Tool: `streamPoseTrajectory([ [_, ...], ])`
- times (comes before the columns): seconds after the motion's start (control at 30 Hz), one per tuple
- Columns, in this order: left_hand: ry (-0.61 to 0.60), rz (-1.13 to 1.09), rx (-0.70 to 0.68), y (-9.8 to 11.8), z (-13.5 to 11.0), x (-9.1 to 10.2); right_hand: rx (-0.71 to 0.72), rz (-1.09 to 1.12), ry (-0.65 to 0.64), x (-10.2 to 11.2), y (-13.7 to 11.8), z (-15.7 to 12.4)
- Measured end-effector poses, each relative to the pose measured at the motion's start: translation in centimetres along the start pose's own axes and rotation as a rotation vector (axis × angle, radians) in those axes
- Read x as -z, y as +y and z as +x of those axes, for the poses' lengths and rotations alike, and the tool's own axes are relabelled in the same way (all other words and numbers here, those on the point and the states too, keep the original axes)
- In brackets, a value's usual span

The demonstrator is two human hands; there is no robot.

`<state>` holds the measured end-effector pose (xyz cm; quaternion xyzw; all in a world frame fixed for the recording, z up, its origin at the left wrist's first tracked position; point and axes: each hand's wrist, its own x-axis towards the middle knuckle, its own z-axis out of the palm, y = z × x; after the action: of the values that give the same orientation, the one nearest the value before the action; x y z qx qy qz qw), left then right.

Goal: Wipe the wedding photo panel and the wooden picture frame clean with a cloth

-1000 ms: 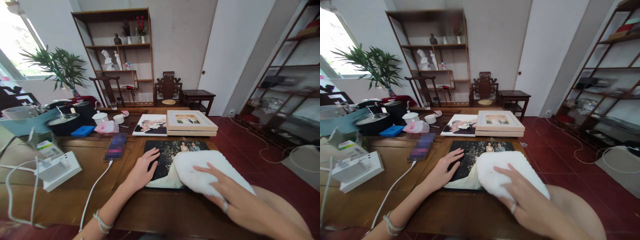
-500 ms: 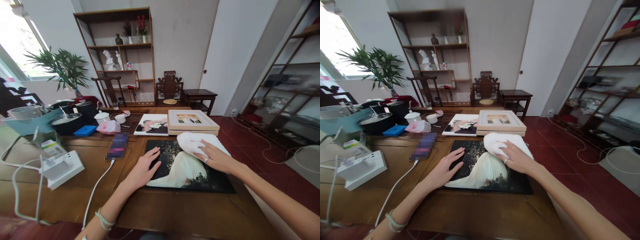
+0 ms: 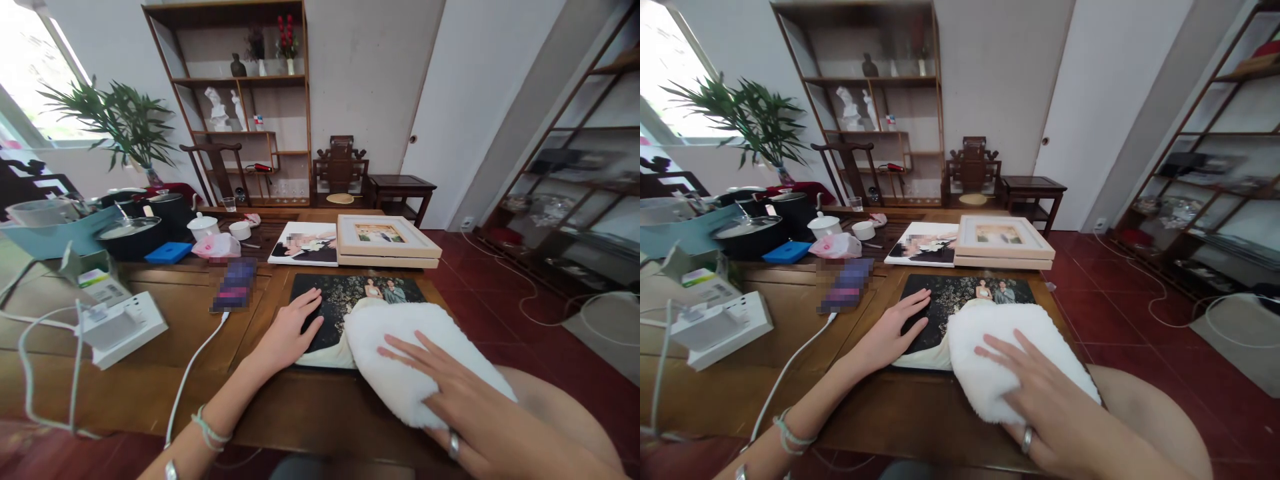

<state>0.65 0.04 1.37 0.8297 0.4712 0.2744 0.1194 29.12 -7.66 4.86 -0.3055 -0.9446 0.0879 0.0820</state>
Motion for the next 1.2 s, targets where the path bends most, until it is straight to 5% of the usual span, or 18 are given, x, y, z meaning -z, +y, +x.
streamPoseTrajectory([
  [0.3,-0.018,0.007,0.028,0.5,0.0,0.4,-0.127,-0.037,0.125,0.8,7.8,6.0],
  [0.43,0.005,-0.011,0.025,0.5,0.0,0.4,-0.183,-0.072,0.135,0.7,9.3,7.5],
  [0.7,0.031,-0.027,0.019,0.2,0.0,0.1,-0.178,-0.044,0.142,-0.1,4.6,3.2],
  [0.93,0.027,-0.001,-0.003,0.0,0.0,-0.1,0.037,-0.054,0.000,-0.3,-1.4,0.3],
  [1.07,0.014,0.017,-0.014,0.0,0.0,0.0,0.088,-0.046,0.001,0.0,-0.8,1.5],
  [1.2,0.019,0.015,-0.024,0.1,0.0,0.1,-0.022,-0.077,0.084,0.2,2.7,4.2],
])
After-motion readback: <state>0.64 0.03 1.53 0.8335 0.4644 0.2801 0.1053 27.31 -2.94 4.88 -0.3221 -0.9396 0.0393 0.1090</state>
